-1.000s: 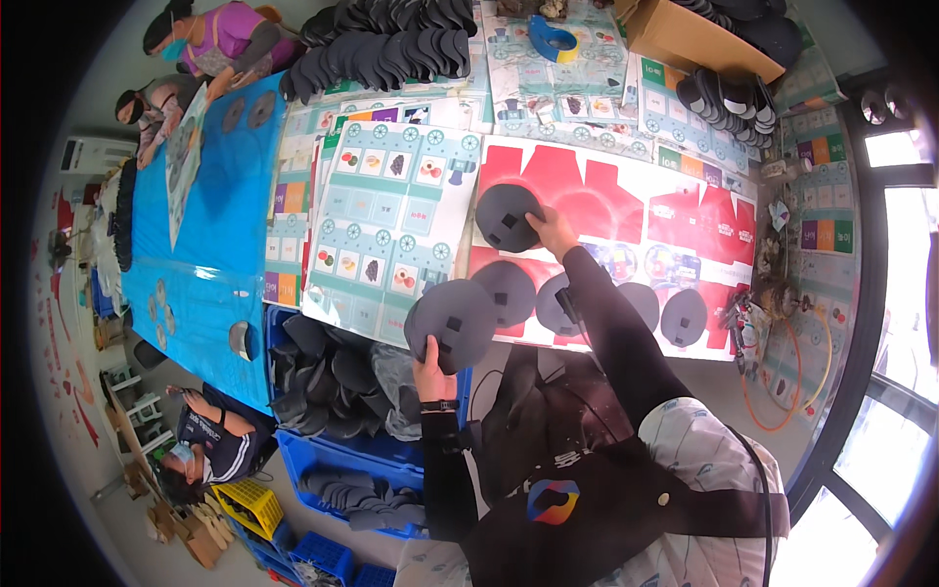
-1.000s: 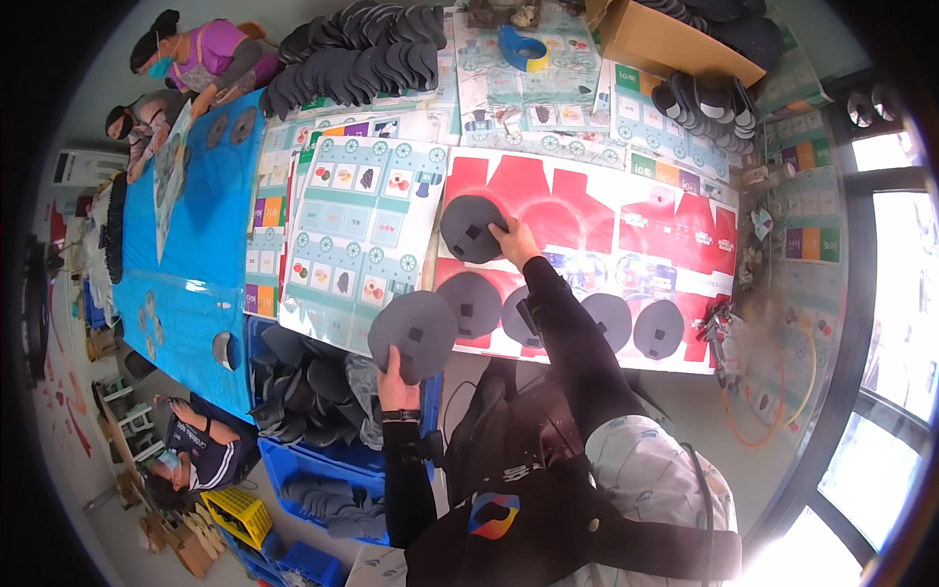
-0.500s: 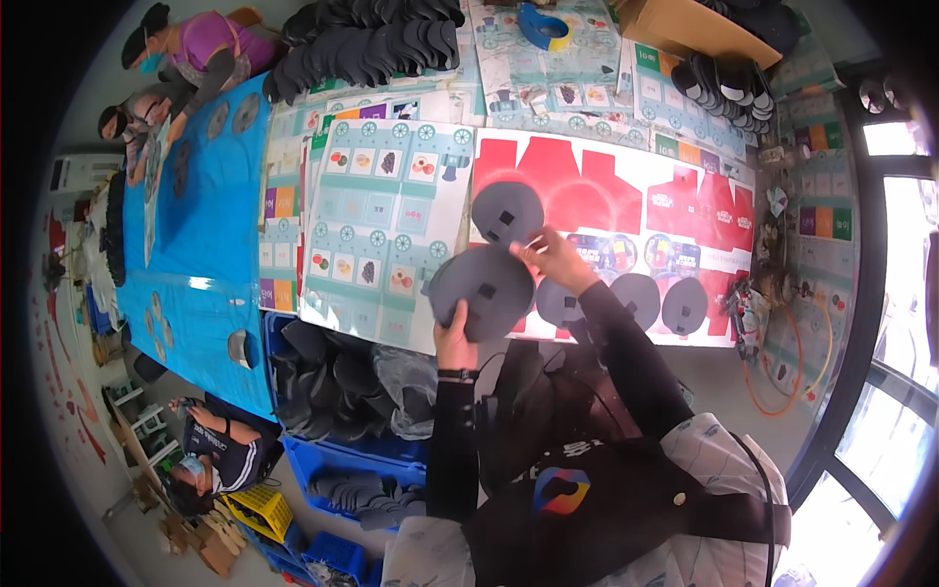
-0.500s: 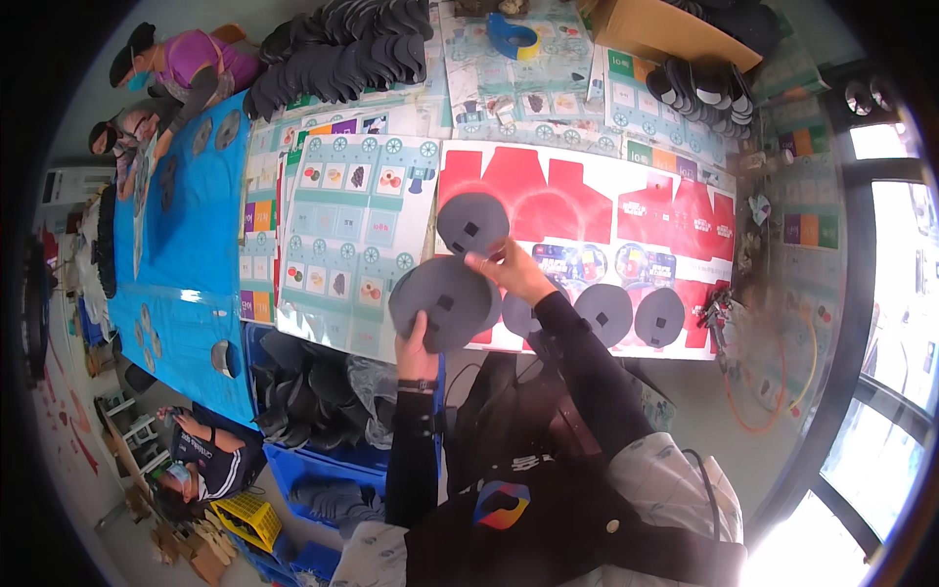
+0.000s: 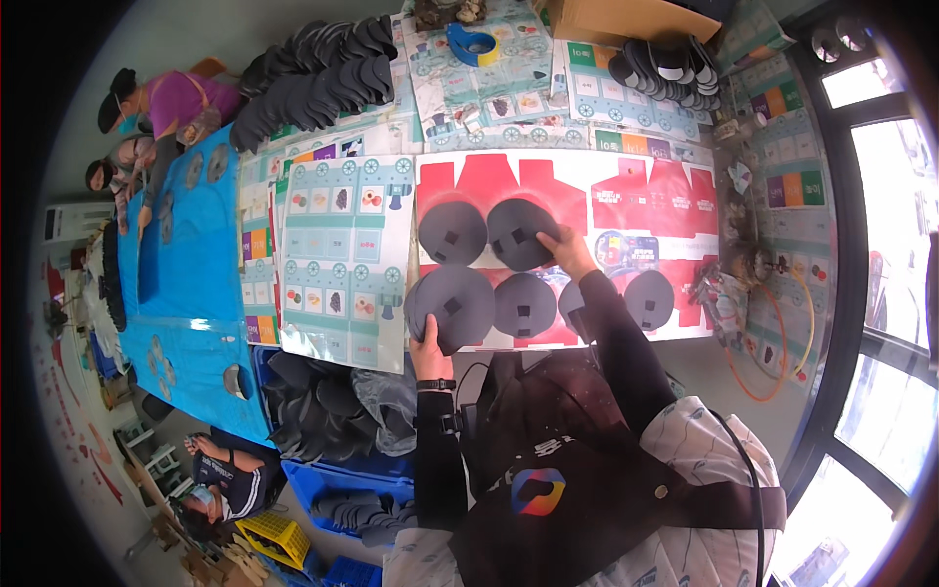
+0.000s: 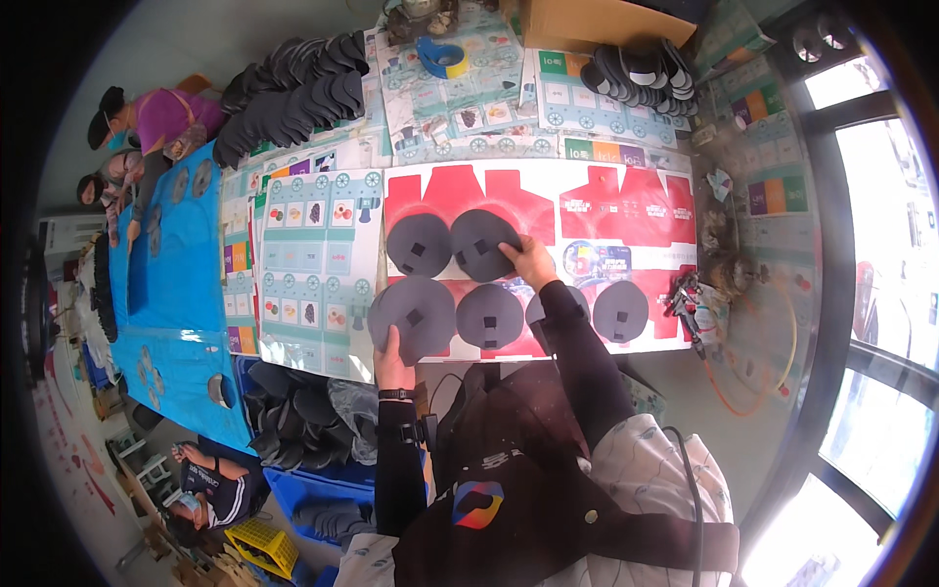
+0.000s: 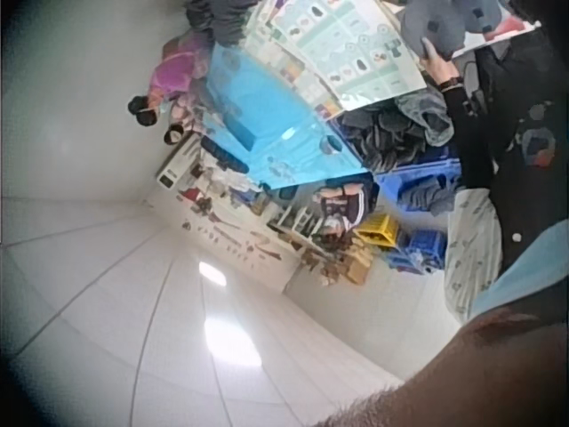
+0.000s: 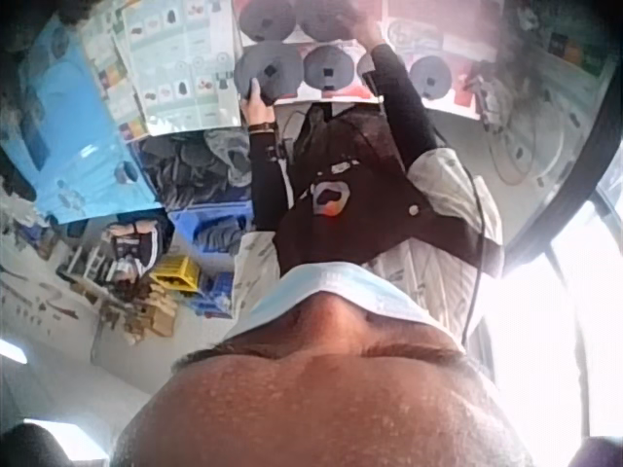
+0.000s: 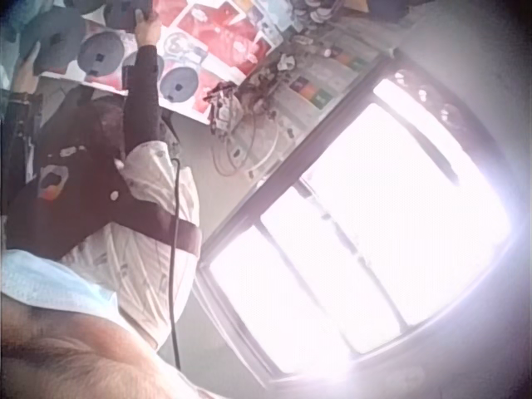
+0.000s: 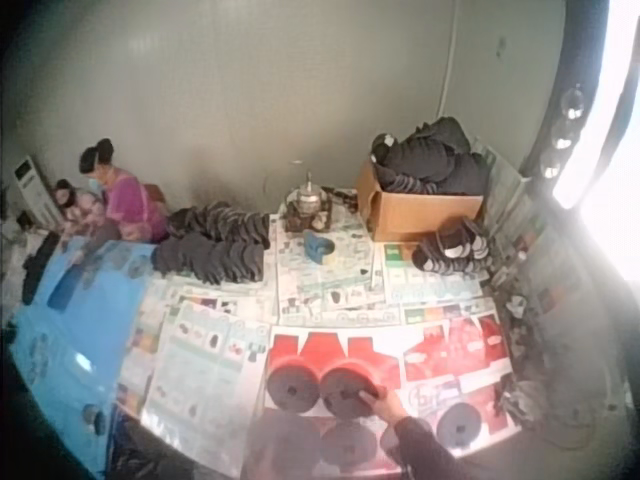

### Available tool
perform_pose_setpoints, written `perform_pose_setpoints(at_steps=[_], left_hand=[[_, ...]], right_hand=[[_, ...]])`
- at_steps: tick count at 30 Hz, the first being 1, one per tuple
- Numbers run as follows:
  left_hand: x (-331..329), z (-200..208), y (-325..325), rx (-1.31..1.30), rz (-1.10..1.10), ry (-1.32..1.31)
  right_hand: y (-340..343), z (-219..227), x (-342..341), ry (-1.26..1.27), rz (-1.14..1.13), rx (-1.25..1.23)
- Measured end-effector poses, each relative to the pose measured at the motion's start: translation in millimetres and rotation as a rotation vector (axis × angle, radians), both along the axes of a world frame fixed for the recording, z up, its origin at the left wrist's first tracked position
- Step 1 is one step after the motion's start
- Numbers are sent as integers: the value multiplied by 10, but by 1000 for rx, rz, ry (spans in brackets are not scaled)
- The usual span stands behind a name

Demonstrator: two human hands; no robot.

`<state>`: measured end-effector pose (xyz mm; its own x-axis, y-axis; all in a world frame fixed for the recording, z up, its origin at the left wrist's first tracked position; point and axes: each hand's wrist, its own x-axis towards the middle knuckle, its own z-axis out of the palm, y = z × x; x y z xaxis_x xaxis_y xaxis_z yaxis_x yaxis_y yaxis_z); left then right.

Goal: Organizing and preparing circular shoe components for manufacturing.

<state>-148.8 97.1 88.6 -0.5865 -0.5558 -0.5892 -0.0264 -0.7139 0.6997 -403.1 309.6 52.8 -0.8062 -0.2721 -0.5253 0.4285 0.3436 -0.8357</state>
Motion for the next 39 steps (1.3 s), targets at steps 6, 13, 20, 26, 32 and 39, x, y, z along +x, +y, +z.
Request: perform_pose_setpoints(at_steps=[6, 13, 20, 26, 32, 39], left_hand=[[136, 84, 54, -5, 119, -46], [159, 211, 100, 20, 152, -64], [96, 223, 123, 19, 142, -62], [-126, 205, 236, 2, 62, -56], [-622, 132, 630, -87, -117, -13], [-799, 134, 944, -66, -180, 1]], right_hand=[[100, -149, -193, -131, 14, -107], [43, -326, -284, -133, 120, -102], [58, -503, -311, -165, 113, -30], [78, -39, -31, 460, 174, 568], [247, 556, 426, 2, 329, -11], [941, 551, 143, 75, 304, 61]])
